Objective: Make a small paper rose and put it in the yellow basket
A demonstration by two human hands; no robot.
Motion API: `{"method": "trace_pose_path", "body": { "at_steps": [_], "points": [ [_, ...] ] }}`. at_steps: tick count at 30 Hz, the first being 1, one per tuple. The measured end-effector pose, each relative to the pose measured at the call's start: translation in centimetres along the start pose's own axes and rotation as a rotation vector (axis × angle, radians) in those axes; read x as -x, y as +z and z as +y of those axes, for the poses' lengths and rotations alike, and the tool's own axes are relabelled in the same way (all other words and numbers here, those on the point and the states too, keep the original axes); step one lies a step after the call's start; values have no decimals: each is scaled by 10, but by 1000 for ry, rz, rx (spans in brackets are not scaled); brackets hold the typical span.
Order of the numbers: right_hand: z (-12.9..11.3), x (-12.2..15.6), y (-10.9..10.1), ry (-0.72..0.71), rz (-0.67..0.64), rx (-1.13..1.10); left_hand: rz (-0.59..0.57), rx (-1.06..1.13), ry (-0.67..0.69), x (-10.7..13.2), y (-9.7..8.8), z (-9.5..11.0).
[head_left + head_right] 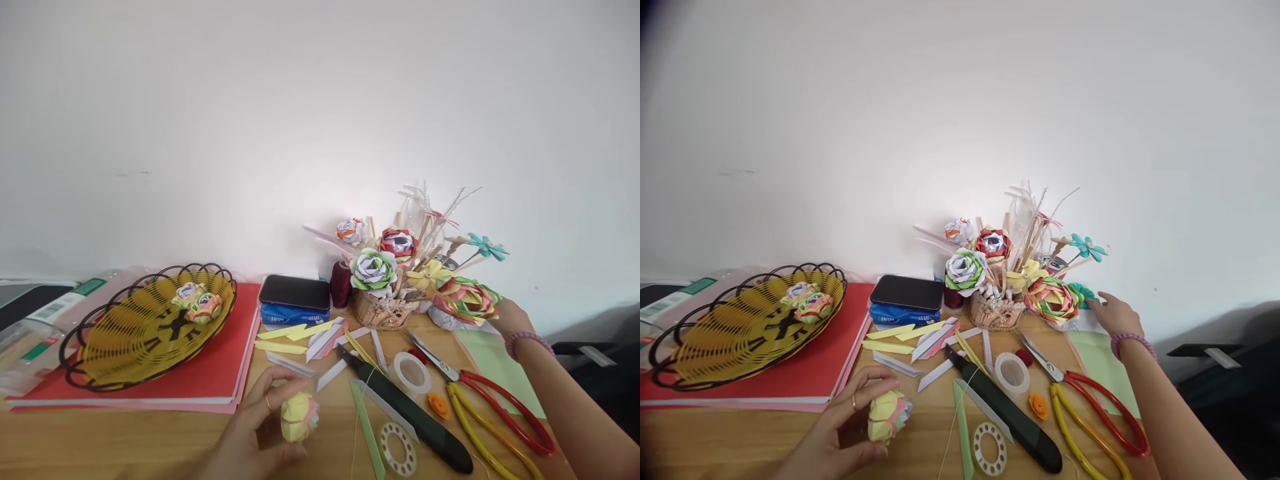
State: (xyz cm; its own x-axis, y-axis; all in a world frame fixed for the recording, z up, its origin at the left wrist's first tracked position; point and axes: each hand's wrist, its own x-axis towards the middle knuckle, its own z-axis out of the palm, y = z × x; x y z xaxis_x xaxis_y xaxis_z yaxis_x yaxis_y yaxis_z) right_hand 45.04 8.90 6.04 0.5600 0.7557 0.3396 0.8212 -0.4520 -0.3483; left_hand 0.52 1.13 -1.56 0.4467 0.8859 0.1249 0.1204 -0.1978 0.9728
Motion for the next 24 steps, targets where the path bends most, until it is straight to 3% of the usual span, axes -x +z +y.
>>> {"method": "trace_pose_path", "body": {
  "at_steps": [4, 10, 13, 16, 24],
  "points": [
    [2, -8, -1, 290, -173, -62, -16, -29, -43, -3, -2, 6],
    [2, 20, -44, 442, -14, -362, -33, 2, -69, -1, -1, 12],
    [-1, 43, -65, 415, 41, -645, -34, 21, -39, 0, 1, 14],
    [-8, 63, -75, 389, -4, -888, -25, 24, -24, 2, 3, 18],
    [-54, 131, -69, 197, -458, -1390, -68, 69, -66, 4, 4, 20]
  ]
}}
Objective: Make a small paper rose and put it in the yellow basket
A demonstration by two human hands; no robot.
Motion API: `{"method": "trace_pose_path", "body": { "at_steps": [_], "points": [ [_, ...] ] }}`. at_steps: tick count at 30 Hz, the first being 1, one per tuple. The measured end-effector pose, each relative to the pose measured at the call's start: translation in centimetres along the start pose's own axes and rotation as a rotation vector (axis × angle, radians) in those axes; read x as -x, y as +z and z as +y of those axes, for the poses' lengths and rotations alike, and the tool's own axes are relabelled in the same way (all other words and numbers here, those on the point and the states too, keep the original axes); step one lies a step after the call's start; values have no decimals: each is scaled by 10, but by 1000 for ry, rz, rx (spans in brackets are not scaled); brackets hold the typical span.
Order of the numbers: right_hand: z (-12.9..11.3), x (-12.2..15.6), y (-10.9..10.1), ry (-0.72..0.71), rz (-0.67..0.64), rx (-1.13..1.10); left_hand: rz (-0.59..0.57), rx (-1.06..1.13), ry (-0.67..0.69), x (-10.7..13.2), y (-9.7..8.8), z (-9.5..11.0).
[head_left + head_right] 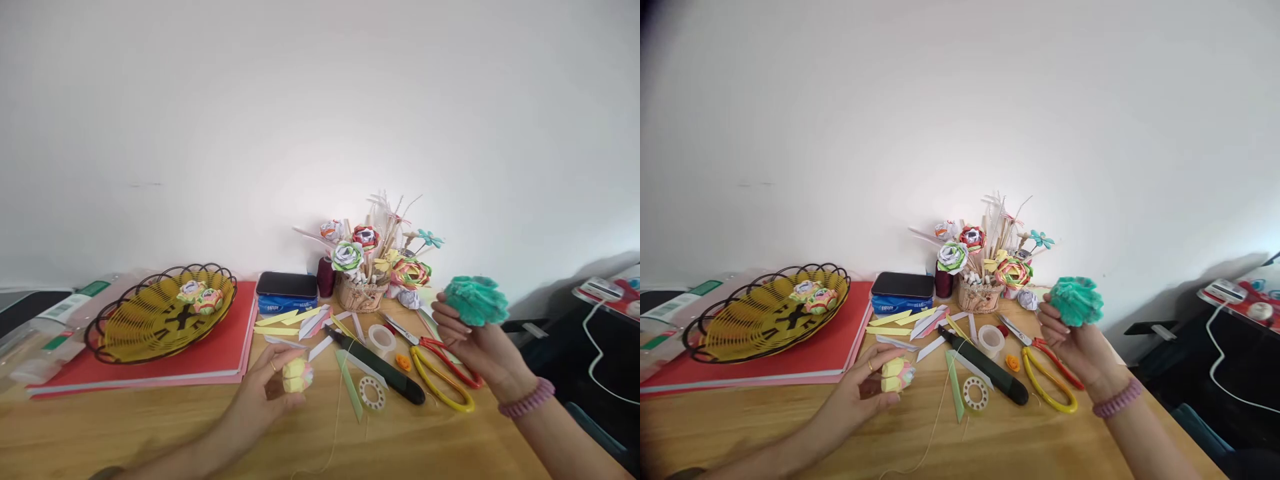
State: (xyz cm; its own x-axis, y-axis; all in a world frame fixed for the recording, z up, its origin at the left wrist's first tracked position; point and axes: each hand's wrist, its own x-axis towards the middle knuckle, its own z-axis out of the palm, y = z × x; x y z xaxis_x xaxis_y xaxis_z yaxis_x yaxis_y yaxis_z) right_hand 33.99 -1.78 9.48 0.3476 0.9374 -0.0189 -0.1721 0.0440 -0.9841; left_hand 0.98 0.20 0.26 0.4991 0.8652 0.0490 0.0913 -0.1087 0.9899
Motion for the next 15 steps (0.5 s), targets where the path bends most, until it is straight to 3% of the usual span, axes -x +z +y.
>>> {"method": "trace_pose_path", "body": {
  "at_steps": [4, 8, 12, 15],
  "points": [
    [19, 18, 30, 49, -154, -131, 14, 5, 2, 0, -1, -3],
    [28, 27, 46, 110, -227, -159, 14, -1, 3, 0, -1, -2],
    [29, 30, 44, 145, -207, -110, 18, 11, 11, 0, -1, -1],
    [27, 24, 26, 126, -113, -33, 15, 23, 26, 0, -1, -1]
  ]
}}
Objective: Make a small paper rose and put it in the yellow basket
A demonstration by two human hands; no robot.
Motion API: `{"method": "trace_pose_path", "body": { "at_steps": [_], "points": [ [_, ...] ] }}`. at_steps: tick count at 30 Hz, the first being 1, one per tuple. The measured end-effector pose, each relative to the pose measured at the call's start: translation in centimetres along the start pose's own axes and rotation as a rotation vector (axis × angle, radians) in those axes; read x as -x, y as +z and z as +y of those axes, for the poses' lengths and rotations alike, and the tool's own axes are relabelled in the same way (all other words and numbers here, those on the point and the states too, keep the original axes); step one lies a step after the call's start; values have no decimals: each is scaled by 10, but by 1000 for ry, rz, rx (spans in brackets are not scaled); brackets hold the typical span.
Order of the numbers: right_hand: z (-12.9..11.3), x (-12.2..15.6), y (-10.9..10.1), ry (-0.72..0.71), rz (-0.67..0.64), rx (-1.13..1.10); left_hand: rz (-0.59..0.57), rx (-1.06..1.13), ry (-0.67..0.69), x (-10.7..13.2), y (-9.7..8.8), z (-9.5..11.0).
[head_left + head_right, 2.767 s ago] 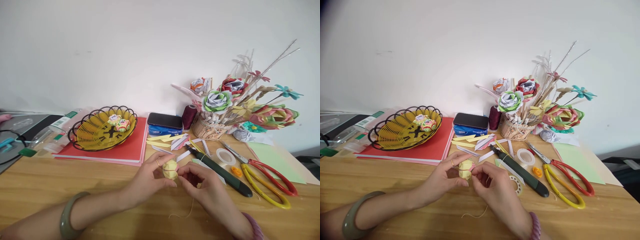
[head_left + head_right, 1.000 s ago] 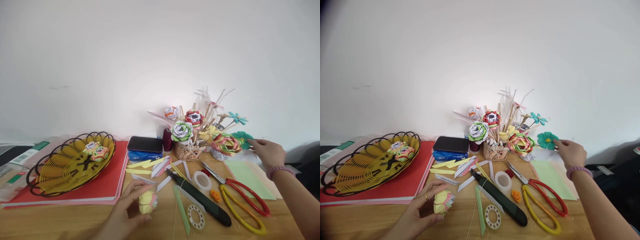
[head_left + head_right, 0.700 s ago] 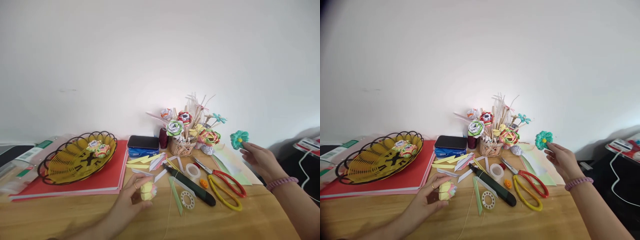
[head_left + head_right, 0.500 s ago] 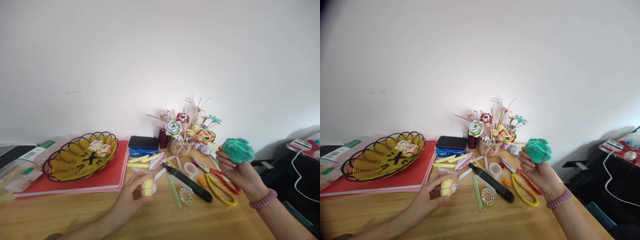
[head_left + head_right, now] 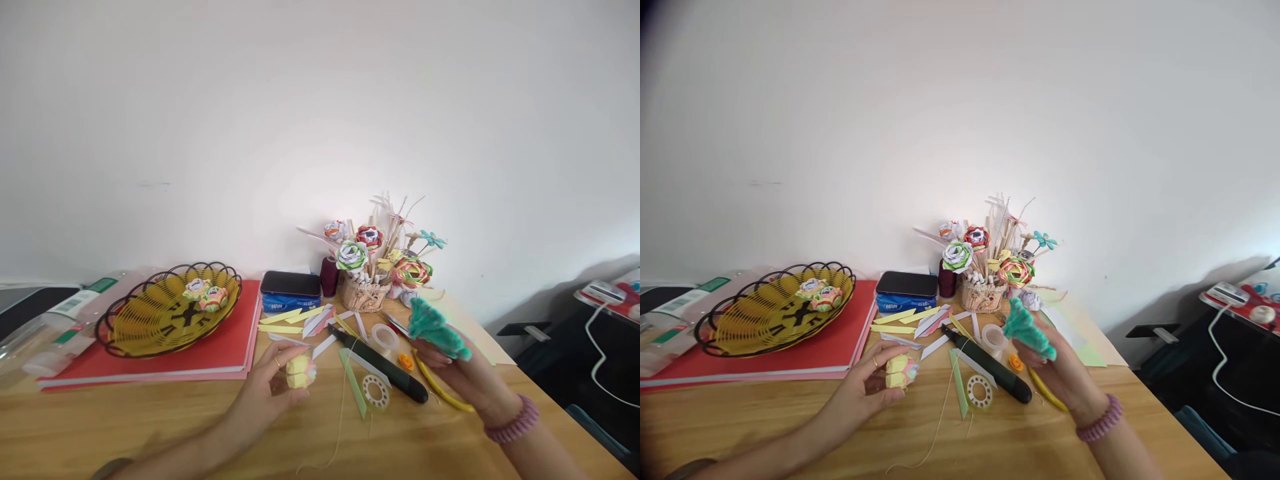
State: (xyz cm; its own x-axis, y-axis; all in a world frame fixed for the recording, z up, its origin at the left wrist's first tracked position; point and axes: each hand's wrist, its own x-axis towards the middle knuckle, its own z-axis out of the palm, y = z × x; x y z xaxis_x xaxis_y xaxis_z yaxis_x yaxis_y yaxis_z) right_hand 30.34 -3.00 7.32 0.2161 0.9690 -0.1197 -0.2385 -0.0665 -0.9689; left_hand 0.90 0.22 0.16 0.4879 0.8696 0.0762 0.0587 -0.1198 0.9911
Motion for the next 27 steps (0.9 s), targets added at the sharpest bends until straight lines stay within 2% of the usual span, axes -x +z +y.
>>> {"method": "trace_pose_path", "body": {
  "at_steps": [6, 9, 12, 14, 16, 17, 20, 21, 23, 24, 25, 27],
  "points": [
    [4, -35, -53, -67, 339, 217, -8, 5, 1, 0, 0, 0],
    [11, -51, -67, -45, 420, 325, -3, 39, -4, 0, -1, -2],
    [11, -56, -71, -72, 534, 420, -54, 233, 6, -2, -4, -4],
    [7, -52, -67, -176, 650, 455, -94, 388, -12, -3, -5, -4],
    [1, -43, -54, -310, 719, 455, -99, 484, -42, -3, -5, -2],
    [-2, -37, -43, -360, 705, 450, -79, 508, -33, -4, -6, 0],
    [-4, -14, 5, -383, 496, 463, -17, 543, 22, -4, -5, 6],
    [-3, -5, 24, -318, 349, 492, -7, 558, 22, -4, -6, 7],
    [1, 10, 60, -65, -166, 606, -5, 572, 11, -3, -6, 9],
    [4, 16, 75, -8, -331, 618, -9, 579, 11, -2, -6, 9],
    [8, 20, 87, -14, -404, 621, -15, 588, 15, -1, -6, 9],
    [15, 24, 103, -157, -404, 654, -28, 615, 24, 0, -6, 9]
  ]
}}
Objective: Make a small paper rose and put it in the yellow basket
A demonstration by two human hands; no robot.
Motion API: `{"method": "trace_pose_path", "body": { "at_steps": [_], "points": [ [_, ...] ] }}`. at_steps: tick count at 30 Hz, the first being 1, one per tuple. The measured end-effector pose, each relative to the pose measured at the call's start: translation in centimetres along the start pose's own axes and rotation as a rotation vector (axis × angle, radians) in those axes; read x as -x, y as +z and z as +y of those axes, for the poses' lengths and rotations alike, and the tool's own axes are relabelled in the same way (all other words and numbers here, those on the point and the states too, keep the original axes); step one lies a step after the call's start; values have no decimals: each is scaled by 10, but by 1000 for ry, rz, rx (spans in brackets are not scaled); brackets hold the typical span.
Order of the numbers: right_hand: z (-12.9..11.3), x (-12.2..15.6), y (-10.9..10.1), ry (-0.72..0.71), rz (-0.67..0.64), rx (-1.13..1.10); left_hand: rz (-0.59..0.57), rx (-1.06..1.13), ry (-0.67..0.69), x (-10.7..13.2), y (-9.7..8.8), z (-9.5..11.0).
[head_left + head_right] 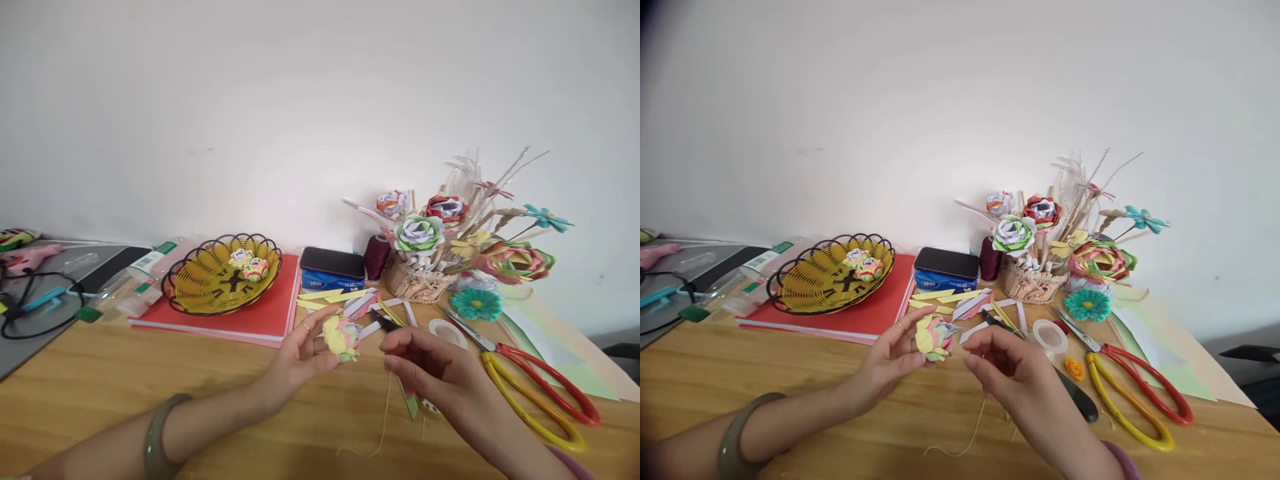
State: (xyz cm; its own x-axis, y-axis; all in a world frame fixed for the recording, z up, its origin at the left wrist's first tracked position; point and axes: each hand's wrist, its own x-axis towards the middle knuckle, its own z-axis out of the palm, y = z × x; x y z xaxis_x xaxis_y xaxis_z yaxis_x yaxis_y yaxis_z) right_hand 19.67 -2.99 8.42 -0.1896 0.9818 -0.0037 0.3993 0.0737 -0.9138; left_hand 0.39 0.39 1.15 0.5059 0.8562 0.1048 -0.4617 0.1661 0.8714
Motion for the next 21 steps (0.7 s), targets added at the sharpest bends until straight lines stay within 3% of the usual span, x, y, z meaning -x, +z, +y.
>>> {"method": "trace_pose_path", "body": {
  "at_steps": [3, 6, 13, 21],
  "points": [
    [4, -5, 11, -179, 100, 151, 2, 55, -21, 1, 1, 2],
    [11, -6, 17, -259, 111, 201, 19, 112, -65, 0, 4, 6],
    [21, -3, 22, -274, 72, 148, -6, 137, -169, 0, 6, 10],
    [25, -4, 29, -253, 98, 153, -14, 72, -149, -1, 4, 8]
  ]
}}
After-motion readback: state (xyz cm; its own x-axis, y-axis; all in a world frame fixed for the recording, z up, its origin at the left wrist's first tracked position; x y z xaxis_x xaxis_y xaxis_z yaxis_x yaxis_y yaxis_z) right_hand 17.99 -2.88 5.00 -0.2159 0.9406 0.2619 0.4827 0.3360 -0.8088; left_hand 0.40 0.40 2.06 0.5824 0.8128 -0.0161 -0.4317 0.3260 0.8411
